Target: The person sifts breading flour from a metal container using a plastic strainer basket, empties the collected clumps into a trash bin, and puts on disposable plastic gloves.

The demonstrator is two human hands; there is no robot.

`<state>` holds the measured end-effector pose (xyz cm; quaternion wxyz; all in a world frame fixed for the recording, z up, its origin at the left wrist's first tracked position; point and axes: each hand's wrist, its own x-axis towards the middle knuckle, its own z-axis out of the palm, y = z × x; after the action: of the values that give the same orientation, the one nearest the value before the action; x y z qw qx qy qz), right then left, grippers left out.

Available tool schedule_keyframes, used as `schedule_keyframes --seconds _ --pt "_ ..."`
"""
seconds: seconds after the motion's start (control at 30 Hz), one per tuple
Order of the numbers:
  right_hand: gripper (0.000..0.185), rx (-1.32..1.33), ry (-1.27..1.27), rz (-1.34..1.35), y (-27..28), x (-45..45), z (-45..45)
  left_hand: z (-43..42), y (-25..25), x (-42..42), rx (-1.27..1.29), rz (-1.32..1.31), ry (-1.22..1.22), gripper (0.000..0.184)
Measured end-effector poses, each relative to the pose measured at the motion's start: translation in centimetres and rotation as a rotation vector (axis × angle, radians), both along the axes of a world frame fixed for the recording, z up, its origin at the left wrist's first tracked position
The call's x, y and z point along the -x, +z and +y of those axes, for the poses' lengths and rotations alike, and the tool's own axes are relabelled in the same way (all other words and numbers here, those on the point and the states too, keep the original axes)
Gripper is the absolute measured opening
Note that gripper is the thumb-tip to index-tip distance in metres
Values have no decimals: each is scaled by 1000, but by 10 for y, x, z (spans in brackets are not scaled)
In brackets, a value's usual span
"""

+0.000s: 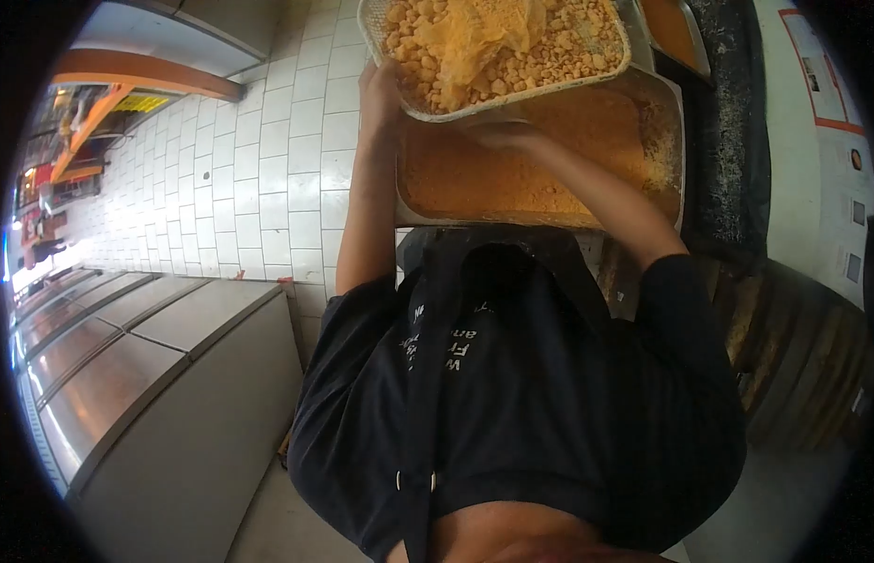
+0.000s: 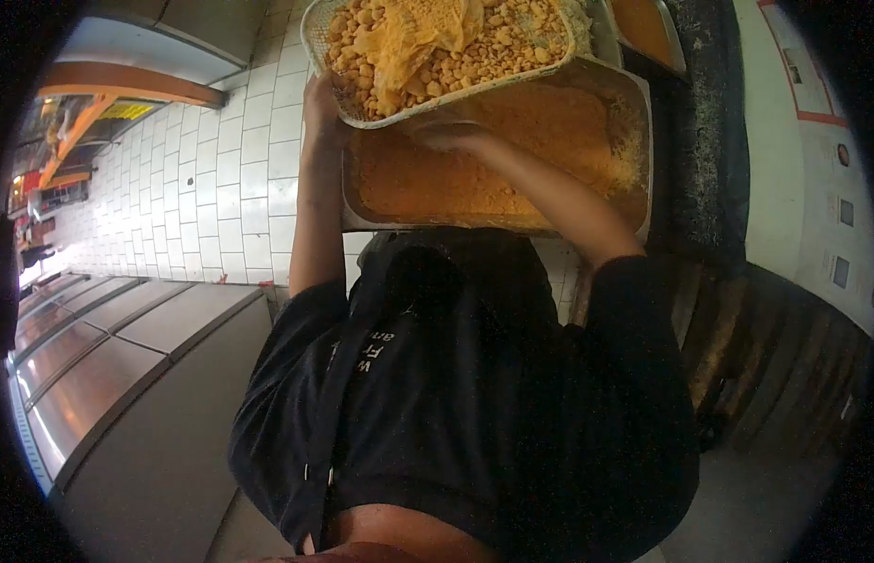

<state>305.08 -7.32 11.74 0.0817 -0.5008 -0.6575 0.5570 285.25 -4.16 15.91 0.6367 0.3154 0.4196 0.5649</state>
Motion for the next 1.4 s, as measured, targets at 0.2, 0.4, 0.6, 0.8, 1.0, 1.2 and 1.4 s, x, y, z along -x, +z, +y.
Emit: schedule_keyframes --seconds 0.2,0.4,0.6,0.8,1.0,1.2,1.4 --pt "38 -189 443 -265 -7 59 -33 -9 27 -5 37 -66 54 33" --pt "36 -70 619 -332 -14 39 -47 -8 18 -4 -9 -117 4 36" --pt "43 29 786 -91 -35 5 -35 -1 10 -3 -40 -78 -25 36" --pt "56 545 88 540 -42 -63 -62 0 6 1 -2 -28 -45 36" --pt "49 591 -555 668 14 -198 -103 1 3 5 21 -1 -60 35" --pt "49 297 -984 777 130 -201 -92 -10 32 7 102 173 -79 33" --pt "46 -240 -737 854 199 -137 -44 -8 72 -4 205 32 -49 37"
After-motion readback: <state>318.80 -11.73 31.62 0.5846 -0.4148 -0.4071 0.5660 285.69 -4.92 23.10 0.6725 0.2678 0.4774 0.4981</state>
